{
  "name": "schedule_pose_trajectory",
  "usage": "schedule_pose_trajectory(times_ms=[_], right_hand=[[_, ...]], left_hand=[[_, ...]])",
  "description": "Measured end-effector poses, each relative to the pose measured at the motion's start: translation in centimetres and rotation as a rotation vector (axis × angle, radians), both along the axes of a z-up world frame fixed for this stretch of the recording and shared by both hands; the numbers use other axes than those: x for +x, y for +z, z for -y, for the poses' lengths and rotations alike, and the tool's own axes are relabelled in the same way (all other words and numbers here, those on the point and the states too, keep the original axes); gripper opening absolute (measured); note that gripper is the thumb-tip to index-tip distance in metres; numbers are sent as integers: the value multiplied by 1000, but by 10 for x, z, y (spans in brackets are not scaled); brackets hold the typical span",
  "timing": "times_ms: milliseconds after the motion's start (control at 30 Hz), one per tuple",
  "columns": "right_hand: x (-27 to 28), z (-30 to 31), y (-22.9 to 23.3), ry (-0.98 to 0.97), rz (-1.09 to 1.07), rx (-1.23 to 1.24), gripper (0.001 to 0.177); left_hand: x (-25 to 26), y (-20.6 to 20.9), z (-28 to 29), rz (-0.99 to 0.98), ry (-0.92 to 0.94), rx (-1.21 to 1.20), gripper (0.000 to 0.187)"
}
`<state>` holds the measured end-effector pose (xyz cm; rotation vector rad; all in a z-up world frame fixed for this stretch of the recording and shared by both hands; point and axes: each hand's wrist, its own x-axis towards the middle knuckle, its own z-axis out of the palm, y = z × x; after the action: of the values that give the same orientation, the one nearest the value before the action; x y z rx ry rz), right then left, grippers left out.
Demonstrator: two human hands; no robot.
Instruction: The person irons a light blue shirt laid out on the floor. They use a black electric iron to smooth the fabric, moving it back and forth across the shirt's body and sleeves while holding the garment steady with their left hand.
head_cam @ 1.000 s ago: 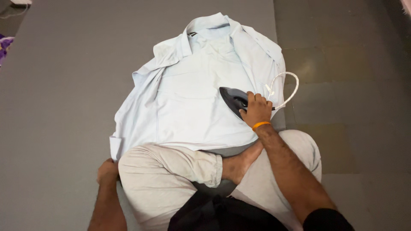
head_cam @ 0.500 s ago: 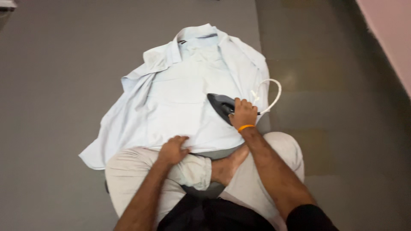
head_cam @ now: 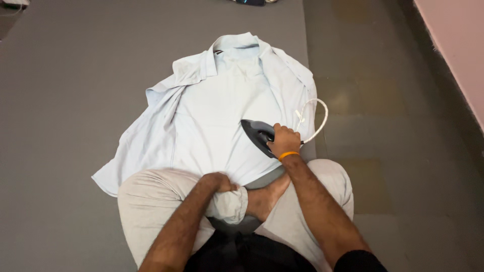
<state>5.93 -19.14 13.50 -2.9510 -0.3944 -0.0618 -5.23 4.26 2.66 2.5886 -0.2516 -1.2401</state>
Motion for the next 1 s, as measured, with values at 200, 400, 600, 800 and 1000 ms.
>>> schedule_pose_trajectory(times_ms=[200,400,600,800,1000], right_hand=[[10,-5,2,-2,-41,15,43],[19,-11,9,-17,-63,-3,39],[10,-14,7,96,120,159,48],[52,72,-23,3,822,386,37],[96,177,-78,-539,-90,302,22]], left_hand=[[-18,37,-2,17,7,1,68],[-53,48,-1,493,14,-115,46],[-55,38,10,580,83,-422,49],[-49,51,17,610,37,-417,58],[-50,60,24,519,-45,-302,62]])
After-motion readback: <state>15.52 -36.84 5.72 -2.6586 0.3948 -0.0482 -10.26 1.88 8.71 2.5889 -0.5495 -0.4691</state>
